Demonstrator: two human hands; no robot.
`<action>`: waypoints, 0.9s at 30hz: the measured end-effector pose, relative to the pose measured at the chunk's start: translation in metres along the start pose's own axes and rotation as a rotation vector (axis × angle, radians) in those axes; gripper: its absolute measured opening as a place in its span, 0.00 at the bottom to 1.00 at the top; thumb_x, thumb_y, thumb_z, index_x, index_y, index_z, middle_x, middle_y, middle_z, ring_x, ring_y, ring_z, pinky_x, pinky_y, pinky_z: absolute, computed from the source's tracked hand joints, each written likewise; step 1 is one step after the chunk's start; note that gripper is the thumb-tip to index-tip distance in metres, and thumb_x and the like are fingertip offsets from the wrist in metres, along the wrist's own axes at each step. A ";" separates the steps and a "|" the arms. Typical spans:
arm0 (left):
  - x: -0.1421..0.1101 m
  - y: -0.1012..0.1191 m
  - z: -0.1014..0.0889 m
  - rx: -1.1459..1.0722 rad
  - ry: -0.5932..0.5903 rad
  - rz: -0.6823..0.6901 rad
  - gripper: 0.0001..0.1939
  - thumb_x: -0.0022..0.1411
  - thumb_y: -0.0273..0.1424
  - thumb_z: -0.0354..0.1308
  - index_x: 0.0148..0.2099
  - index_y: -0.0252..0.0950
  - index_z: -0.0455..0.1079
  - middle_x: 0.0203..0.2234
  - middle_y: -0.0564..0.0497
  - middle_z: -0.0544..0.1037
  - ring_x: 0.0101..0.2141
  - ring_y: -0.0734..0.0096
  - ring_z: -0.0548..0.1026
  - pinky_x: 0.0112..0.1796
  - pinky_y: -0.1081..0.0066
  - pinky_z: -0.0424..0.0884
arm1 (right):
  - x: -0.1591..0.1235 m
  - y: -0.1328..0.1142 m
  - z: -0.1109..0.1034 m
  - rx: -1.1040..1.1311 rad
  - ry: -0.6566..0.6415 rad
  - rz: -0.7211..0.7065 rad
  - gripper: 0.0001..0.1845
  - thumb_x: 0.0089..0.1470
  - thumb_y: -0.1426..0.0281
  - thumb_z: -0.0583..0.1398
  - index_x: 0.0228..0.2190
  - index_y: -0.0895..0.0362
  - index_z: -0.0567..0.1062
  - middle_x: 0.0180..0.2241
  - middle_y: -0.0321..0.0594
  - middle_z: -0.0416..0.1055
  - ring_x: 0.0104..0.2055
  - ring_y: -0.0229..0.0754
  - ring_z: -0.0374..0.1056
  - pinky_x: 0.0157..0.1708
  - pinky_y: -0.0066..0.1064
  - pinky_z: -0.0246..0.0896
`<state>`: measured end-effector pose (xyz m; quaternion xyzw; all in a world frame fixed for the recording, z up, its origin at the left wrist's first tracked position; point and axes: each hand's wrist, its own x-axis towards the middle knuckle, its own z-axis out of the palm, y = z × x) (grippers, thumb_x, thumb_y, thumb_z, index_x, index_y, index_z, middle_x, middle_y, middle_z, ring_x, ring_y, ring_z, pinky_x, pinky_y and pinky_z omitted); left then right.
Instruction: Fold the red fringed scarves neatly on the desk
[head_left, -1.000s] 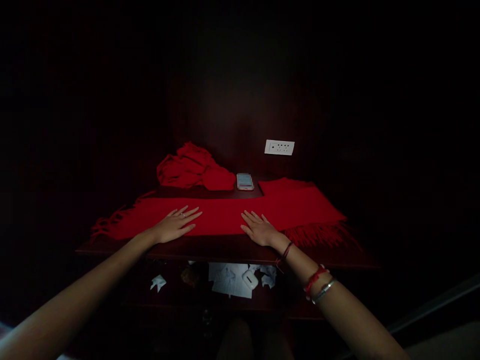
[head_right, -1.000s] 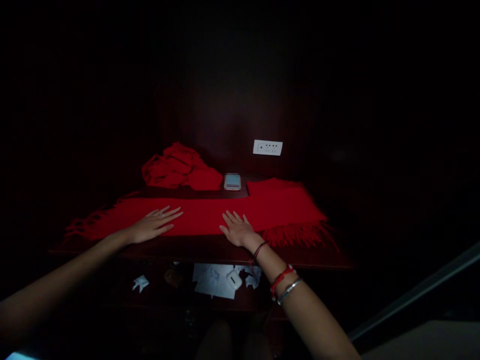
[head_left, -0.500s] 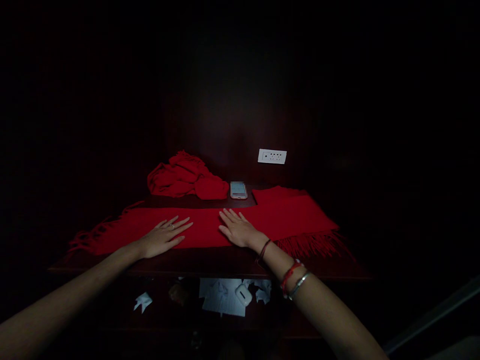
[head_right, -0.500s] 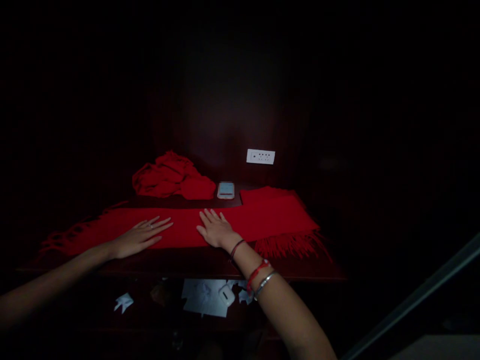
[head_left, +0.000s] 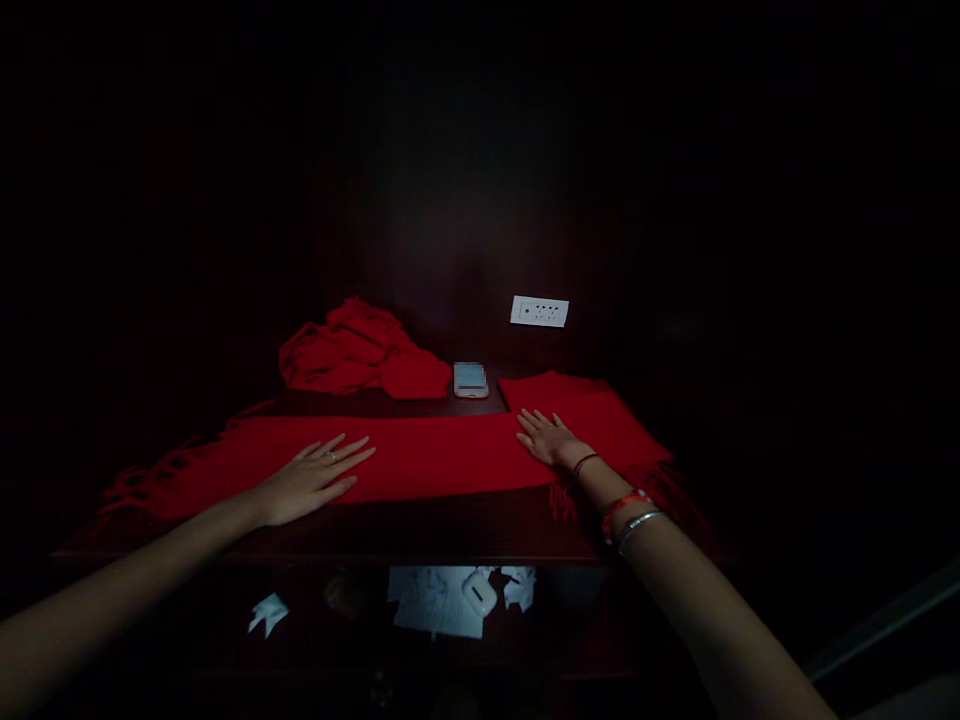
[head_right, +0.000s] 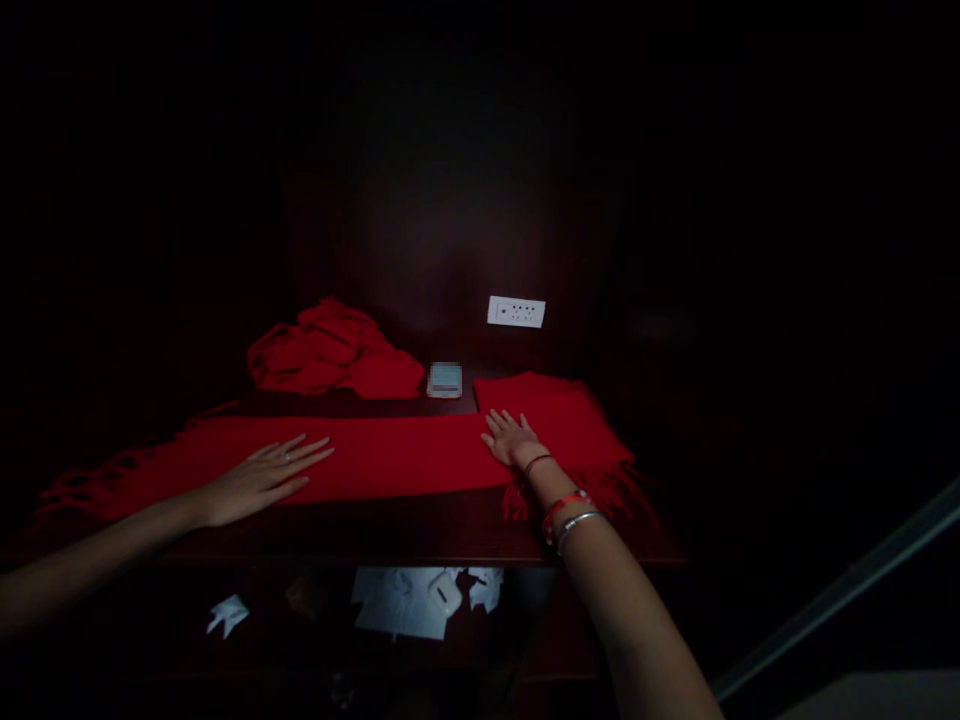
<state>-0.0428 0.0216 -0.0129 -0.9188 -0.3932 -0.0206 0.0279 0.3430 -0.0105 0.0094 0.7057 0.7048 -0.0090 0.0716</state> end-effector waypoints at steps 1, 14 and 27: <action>0.000 0.000 0.000 -0.004 0.011 0.006 0.25 0.59 0.45 0.33 0.58 0.47 0.41 0.56 0.57 0.46 0.55 0.59 0.45 0.51 0.57 0.47 | -0.003 0.014 0.000 -0.014 0.025 0.030 0.30 0.54 0.58 0.35 0.56 0.57 0.41 0.58 0.36 0.32 0.59 0.41 0.28 0.54 0.44 0.25; 0.002 -0.005 0.004 0.019 0.014 0.003 0.26 0.59 0.45 0.32 0.58 0.47 0.41 0.56 0.57 0.46 0.55 0.59 0.45 0.50 0.58 0.47 | -0.034 -0.020 -0.016 0.086 0.288 -0.210 0.33 0.53 0.55 0.35 0.56 0.61 0.42 0.58 0.41 0.33 0.59 0.44 0.28 0.54 0.43 0.28; 0.002 0.001 -0.002 -0.009 -0.065 -0.044 0.26 0.59 0.44 0.32 0.59 0.45 0.40 0.57 0.57 0.42 0.56 0.59 0.40 0.51 0.56 0.44 | -0.046 -0.041 0.008 0.144 0.008 -0.270 0.30 0.54 0.58 0.35 0.56 0.58 0.42 0.58 0.38 0.34 0.59 0.43 0.31 0.54 0.43 0.30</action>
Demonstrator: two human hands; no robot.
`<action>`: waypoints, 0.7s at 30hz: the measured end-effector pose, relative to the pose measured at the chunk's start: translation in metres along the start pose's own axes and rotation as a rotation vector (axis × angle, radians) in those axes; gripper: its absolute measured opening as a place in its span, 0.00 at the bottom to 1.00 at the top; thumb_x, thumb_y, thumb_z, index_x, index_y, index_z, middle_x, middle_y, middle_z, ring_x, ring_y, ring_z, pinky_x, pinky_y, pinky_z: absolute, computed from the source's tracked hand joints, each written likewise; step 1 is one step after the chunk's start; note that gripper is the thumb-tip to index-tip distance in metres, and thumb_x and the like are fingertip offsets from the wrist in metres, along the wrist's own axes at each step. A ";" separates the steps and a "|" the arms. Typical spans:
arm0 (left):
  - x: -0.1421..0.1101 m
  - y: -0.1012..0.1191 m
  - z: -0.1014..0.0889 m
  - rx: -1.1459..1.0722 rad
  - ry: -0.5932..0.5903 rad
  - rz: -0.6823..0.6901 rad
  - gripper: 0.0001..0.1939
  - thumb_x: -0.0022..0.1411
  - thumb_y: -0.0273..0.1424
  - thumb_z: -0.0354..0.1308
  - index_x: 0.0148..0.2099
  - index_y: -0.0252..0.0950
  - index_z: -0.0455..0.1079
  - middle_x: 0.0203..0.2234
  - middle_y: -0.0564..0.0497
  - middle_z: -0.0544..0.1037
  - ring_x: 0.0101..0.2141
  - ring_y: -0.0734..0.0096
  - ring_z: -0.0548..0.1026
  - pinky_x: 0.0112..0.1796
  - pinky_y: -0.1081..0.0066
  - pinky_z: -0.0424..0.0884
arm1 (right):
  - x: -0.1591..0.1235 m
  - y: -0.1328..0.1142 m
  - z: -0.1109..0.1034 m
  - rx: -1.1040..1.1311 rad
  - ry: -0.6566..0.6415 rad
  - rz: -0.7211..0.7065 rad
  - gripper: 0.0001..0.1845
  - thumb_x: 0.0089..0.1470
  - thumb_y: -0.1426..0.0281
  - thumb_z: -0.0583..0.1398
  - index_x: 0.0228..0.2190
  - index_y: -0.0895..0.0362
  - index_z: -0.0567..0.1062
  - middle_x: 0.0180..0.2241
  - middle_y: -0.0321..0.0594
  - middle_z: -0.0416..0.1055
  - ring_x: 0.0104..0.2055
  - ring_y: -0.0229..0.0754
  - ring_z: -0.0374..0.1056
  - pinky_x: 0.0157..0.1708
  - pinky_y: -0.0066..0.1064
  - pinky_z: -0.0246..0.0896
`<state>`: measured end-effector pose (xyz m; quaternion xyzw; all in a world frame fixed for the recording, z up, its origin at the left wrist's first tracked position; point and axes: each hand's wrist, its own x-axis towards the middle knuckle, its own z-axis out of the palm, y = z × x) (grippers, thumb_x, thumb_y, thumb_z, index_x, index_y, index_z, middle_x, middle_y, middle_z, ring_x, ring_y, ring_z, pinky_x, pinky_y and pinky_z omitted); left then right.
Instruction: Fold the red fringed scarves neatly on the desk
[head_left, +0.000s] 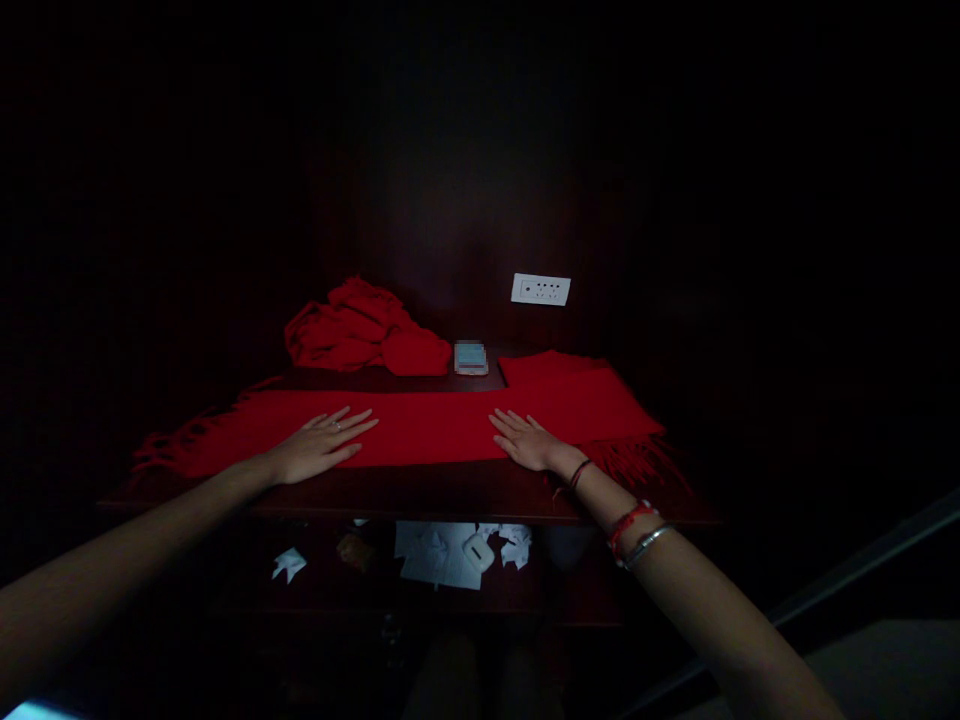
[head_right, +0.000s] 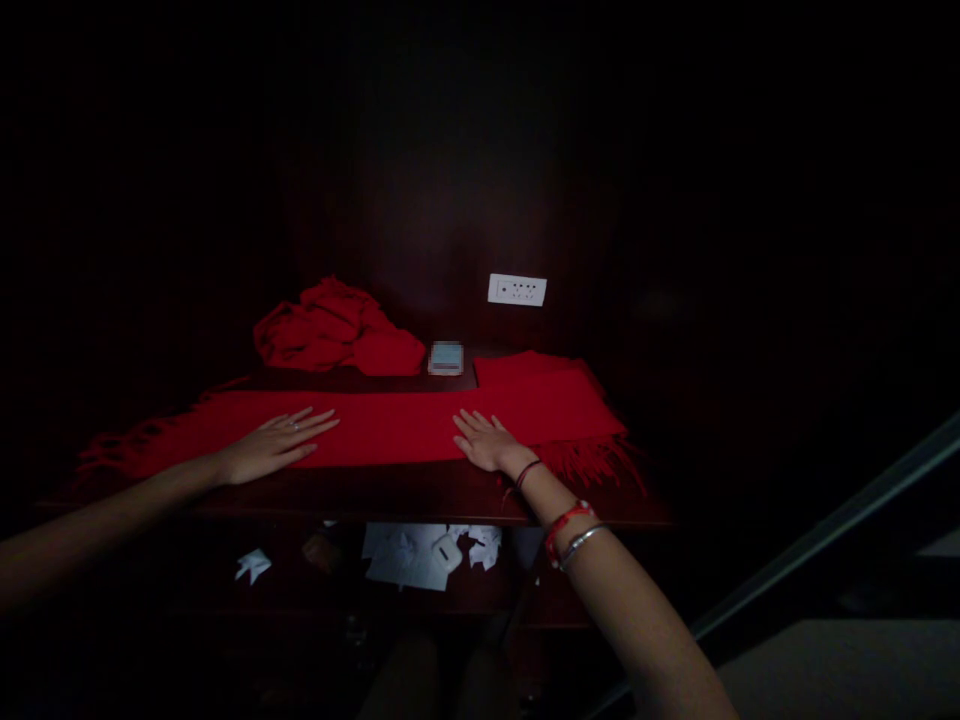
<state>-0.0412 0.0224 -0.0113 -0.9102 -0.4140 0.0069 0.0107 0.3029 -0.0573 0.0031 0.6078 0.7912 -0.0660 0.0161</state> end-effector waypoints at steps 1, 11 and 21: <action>0.000 0.001 -0.001 0.000 -0.009 -0.003 0.26 0.59 0.43 0.32 0.59 0.45 0.40 0.57 0.57 0.42 0.56 0.59 0.40 0.51 0.56 0.43 | -0.003 0.008 -0.002 -0.027 0.005 0.041 0.29 0.54 0.59 0.36 0.55 0.59 0.43 0.58 0.39 0.35 0.59 0.43 0.32 0.54 0.43 0.30; -0.001 0.003 -0.004 0.000 -0.037 -0.023 0.26 0.59 0.43 0.32 0.59 0.45 0.39 0.57 0.57 0.41 0.56 0.60 0.39 0.51 0.56 0.41 | 0.016 -0.063 0.000 0.008 0.271 -0.156 0.28 0.54 0.61 0.38 0.54 0.60 0.49 0.57 0.44 0.41 0.58 0.45 0.36 0.54 0.42 0.35; -0.002 0.002 -0.003 -0.007 -0.005 0.002 0.26 0.59 0.44 0.32 0.59 0.46 0.40 0.57 0.57 0.42 0.56 0.60 0.40 0.51 0.56 0.42 | 0.018 -0.046 0.014 0.032 0.141 -0.142 0.27 0.55 0.62 0.37 0.55 0.57 0.47 0.57 0.40 0.40 0.58 0.43 0.36 0.54 0.42 0.32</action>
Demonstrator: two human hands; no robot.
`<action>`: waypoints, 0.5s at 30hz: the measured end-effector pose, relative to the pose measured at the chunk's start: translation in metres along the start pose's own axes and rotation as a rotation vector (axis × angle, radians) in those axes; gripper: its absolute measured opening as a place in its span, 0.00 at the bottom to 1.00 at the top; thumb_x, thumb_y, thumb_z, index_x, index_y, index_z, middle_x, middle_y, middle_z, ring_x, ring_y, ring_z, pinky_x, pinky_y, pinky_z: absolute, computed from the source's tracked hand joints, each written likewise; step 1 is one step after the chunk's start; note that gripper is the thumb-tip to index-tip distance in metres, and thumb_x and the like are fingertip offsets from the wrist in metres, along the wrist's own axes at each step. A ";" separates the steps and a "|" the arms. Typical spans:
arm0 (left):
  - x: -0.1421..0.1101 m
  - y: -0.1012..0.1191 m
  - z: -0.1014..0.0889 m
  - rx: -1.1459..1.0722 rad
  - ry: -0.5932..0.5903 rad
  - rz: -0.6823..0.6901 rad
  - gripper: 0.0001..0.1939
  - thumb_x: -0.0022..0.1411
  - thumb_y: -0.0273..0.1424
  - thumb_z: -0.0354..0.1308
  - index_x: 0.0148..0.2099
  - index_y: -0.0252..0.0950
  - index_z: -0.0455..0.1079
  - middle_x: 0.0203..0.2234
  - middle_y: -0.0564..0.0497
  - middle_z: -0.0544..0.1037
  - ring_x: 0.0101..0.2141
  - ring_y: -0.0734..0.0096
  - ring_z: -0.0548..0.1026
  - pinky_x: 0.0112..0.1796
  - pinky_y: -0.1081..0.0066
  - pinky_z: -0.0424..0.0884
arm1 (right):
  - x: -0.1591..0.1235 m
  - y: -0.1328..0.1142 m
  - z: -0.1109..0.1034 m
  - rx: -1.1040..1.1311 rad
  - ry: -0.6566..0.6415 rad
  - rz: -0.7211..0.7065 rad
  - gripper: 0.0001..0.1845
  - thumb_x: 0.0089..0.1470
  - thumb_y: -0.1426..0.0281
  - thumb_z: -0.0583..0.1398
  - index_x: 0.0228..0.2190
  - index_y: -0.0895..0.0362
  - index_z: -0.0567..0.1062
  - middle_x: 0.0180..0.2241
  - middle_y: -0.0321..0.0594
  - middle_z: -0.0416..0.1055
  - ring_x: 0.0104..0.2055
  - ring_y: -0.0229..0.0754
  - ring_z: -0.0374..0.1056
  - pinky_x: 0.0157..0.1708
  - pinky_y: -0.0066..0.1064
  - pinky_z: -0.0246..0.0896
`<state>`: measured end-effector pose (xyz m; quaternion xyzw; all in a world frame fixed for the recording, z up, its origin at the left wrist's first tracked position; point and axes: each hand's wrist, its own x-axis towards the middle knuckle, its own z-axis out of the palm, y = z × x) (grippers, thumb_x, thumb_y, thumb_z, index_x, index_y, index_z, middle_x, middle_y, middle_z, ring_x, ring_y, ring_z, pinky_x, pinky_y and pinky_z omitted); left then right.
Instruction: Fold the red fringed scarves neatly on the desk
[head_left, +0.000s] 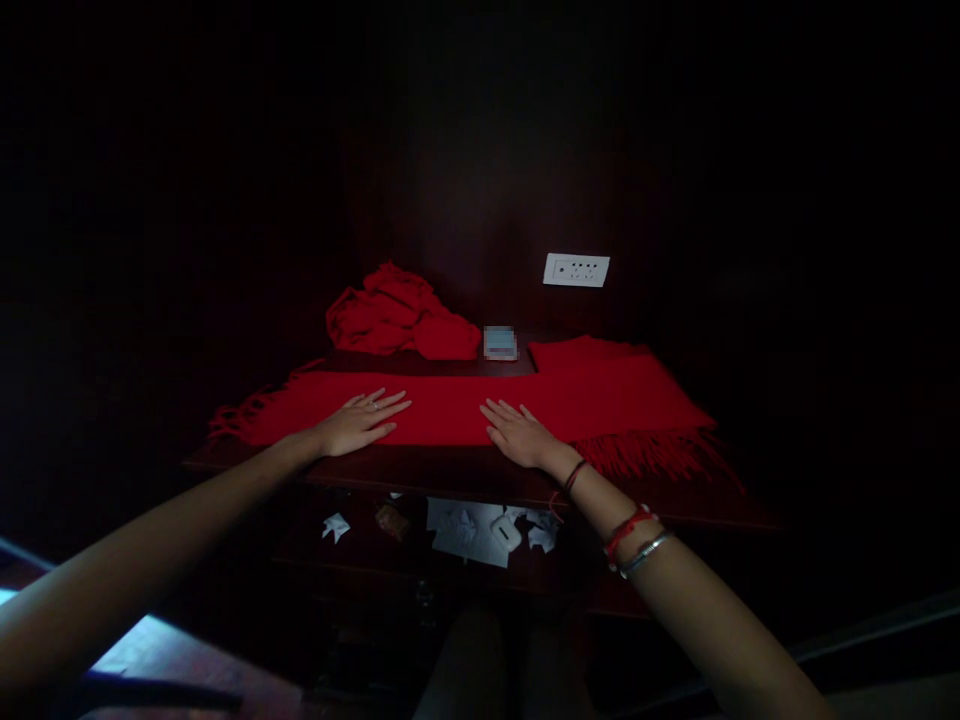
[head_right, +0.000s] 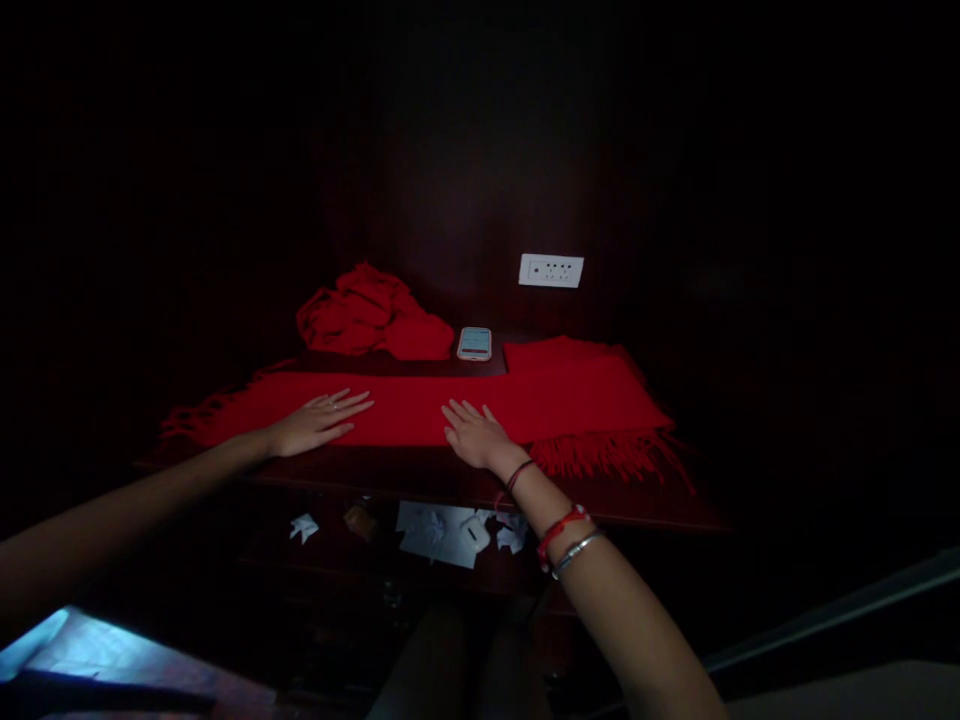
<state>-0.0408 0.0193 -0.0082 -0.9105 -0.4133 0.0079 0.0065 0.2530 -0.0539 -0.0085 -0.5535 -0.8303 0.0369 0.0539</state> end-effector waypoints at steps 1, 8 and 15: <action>0.000 0.000 0.000 -0.004 0.001 0.000 0.26 0.59 0.44 0.32 0.59 0.46 0.40 0.57 0.57 0.42 0.56 0.59 0.40 0.51 0.56 0.42 | -0.005 0.009 -0.003 -0.004 -0.013 0.039 0.27 0.55 0.62 0.37 0.55 0.57 0.46 0.57 0.39 0.40 0.58 0.43 0.36 0.54 0.42 0.32; 0.000 0.002 -0.002 -0.011 -0.007 -0.010 0.26 0.59 0.44 0.32 0.59 0.46 0.40 0.57 0.56 0.42 0.56 0.59 0.40 0.51 0.55 0.42 | -0.001 0.005 -0.010 0.052 0.023 0.102 0.30 0.54 0.59 0.40 0.55 0.61 0.46 0.57 0.47 0.40 0.58 0.46 0.35 0.54 0.42 0.35; -0.001 0.000 0.001 -0.011 0.037 0.001 0.25 0.60 0.43 0.33 0.59 0.45 0.42 0.57 0.54 0.45 0.56 0.59 0.42 0.50 0.55 0.44 | 0.010 -0.031 -0.010 0.148 0.159 -0.413 0.19 0.53 0.67 0.48 0.46 0.59 0.64 0.46 0.43 0.62 0.49 0.37 0.56 0.49 0.30 0.50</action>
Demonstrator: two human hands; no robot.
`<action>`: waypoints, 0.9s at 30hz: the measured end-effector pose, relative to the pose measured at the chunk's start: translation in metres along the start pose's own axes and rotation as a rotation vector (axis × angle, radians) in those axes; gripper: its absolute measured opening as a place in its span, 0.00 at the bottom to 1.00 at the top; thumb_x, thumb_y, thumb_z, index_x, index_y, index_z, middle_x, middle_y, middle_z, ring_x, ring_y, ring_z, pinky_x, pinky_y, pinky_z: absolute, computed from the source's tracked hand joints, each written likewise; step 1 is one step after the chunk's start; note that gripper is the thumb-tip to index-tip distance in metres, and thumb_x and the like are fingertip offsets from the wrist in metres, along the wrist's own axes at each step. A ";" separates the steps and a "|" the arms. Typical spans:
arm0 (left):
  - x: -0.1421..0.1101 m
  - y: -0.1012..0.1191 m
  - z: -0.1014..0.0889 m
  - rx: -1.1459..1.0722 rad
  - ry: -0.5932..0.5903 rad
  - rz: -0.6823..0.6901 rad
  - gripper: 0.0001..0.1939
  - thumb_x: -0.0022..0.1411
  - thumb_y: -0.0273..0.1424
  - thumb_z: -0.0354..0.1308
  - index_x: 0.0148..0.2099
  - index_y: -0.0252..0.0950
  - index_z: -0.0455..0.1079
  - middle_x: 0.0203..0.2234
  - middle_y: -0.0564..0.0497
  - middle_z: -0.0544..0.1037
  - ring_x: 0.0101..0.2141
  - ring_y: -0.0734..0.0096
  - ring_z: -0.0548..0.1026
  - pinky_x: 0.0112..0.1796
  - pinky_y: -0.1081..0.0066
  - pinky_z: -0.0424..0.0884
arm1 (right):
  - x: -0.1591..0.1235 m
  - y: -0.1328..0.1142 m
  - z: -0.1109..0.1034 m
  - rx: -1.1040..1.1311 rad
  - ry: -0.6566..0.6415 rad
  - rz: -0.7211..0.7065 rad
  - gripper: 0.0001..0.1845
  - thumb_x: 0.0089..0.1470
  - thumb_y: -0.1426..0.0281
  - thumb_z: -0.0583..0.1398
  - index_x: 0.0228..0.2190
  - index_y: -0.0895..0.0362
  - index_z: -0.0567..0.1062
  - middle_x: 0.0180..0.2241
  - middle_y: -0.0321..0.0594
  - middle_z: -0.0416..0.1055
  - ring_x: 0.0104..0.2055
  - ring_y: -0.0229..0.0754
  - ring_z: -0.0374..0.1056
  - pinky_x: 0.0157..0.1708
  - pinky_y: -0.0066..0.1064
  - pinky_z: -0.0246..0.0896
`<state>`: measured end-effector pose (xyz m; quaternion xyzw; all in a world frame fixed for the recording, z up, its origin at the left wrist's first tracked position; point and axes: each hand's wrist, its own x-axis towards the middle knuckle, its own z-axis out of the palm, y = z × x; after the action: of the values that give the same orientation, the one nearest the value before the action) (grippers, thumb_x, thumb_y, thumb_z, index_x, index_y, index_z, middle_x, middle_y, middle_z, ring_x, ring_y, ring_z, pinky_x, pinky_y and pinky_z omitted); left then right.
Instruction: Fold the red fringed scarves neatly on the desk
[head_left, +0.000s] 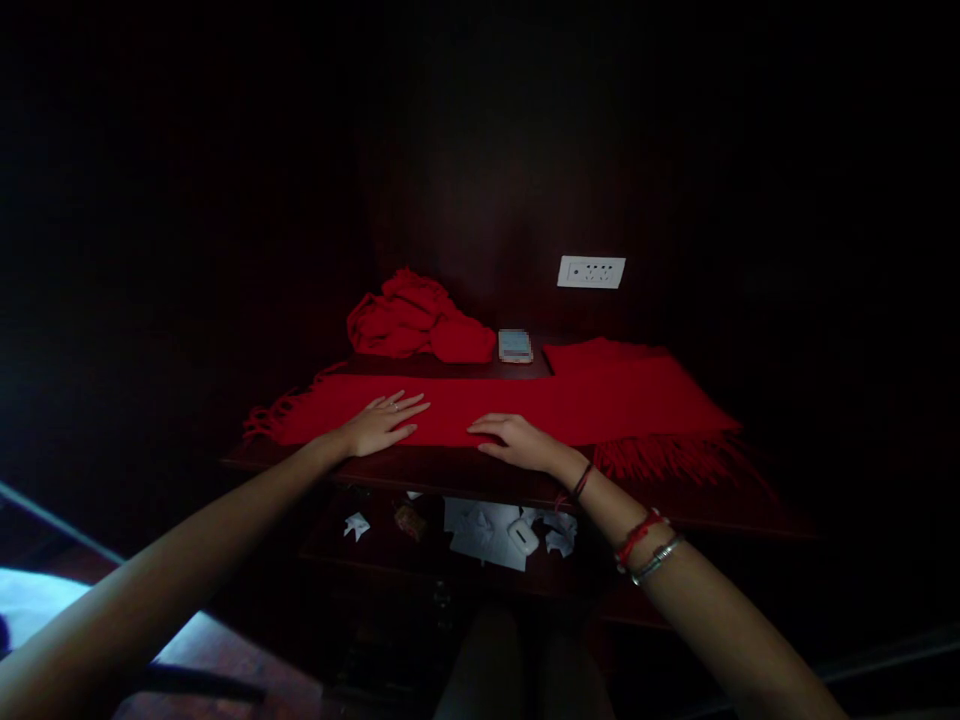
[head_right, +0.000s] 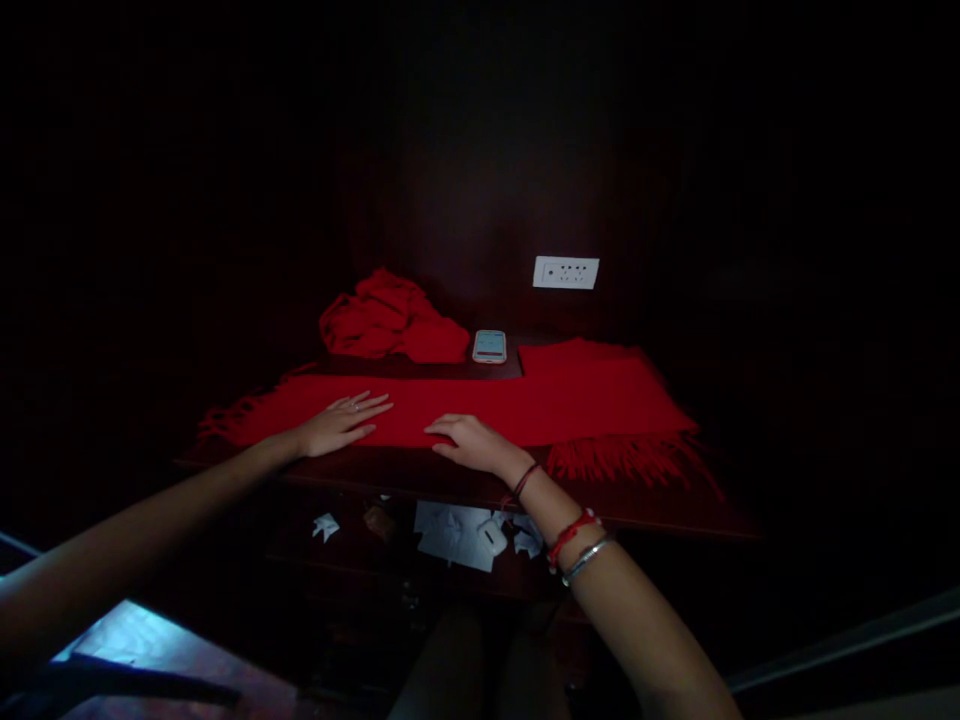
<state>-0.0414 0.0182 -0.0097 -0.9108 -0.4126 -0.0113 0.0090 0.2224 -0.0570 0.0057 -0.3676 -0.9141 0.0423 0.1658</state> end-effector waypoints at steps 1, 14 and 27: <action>0.000 -0.001 0.001 0.004 0.027 0.018 0.25 0.60 0.42 0.34 0.58 0.45 0.43 0.57 0.54 0.46 0.56 0.60 0.42 0.50 0.54 0.44 | -0.004 0.002 -0.002 -0.003 0.005 -0.018 0.18 0.54 0.67 0.47 0.44 0.59 0.66 0.44 0.42 0.65 0.47 0.37 0.58 0.48 0.29 0.51; 0.011 0.068 -0.030 0.085 0.174 0.447 0.14 0.58 0.34 0.44 0.46 0.39 0.61 0.39 0.50 0.67 0.38 0.71 0.67 0.39 0.73 0.62 | -0.019 0.012 0.001 -0.075 0.105 -0.044 0.15 0.53 0.67 0.49 0.40 0.57 0.69 0.39 0.41 0.68 0.43 0.38 0.61 0.44 0.30 0.55; 0.018 0.081 -0.026 0.169 0.211 0.323 0.09 0.54 0.25 0.44 0.38 0.35 0.61 0.32 0.47 0.69 0.35 0.67 0.67 0.34 0.71 0.62 | -0.014 0.006 0.000 -0.254 0.121 -0.005 0.13 0.52 0.65 0.51 0.36 0.59 0.69 0.33 0.42 0.68 0.38 0.39 0.62 0.39 0.31 0.55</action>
<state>0.0312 -0.0221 0.0165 -0.9549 -0.2576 -0.0702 0.1303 0.2351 -0.0623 0.0005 -0.3852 -0.9014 -0.0963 0.1729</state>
